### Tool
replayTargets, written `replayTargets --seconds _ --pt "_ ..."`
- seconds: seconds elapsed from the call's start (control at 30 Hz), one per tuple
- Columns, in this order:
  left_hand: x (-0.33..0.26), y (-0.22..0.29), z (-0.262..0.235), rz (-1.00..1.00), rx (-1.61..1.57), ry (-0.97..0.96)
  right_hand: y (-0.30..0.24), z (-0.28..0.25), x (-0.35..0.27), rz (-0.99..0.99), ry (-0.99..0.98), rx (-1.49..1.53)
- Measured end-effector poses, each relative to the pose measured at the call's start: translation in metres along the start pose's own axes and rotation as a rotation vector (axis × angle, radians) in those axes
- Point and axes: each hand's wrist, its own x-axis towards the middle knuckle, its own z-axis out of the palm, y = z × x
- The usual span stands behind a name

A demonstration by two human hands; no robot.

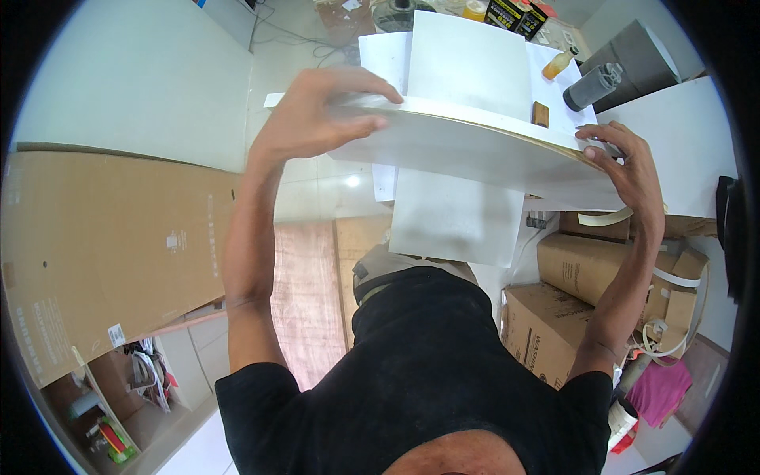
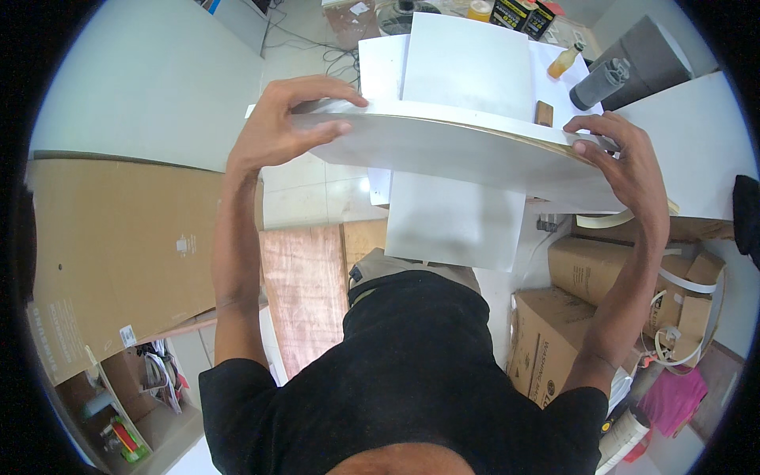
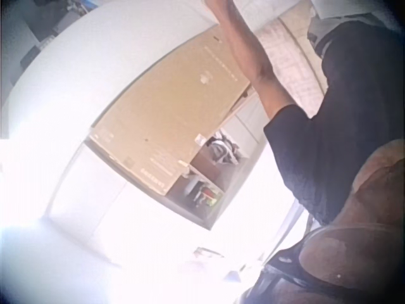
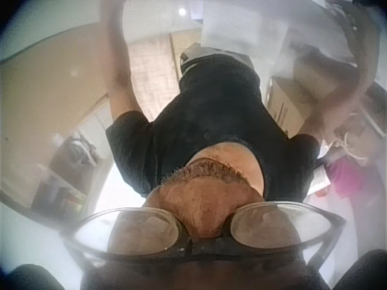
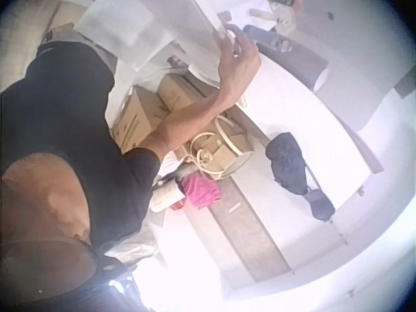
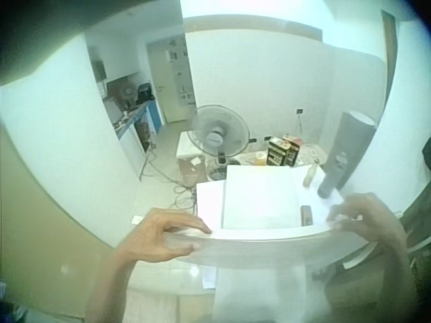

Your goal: The person assembles a white curved furniture panel by applying a thin wooden edge banding to its curved edge. They align the strip, press it into place, and smooth it along the curve, then wipe the surface with a cloth.

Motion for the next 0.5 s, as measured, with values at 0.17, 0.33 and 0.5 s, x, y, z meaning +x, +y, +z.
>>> replayTargets --seconds 0.17,0.33,0.5 --pt "0.006 -0.012 0.023 0.016 0.044 0.096 -0.001 0.0 -0.005 -0.03 0.048 0.021" --pt "0.007 -0.017 0.026 0.067 0.05 0.133 0.0 0.0 -0.006 -0.025 0.056 0.033" --pt "0.012 -0.013 0.028 0.07 0.094 0.089 0.007 0.003 -0.005 -0.066 0.065 0.045"
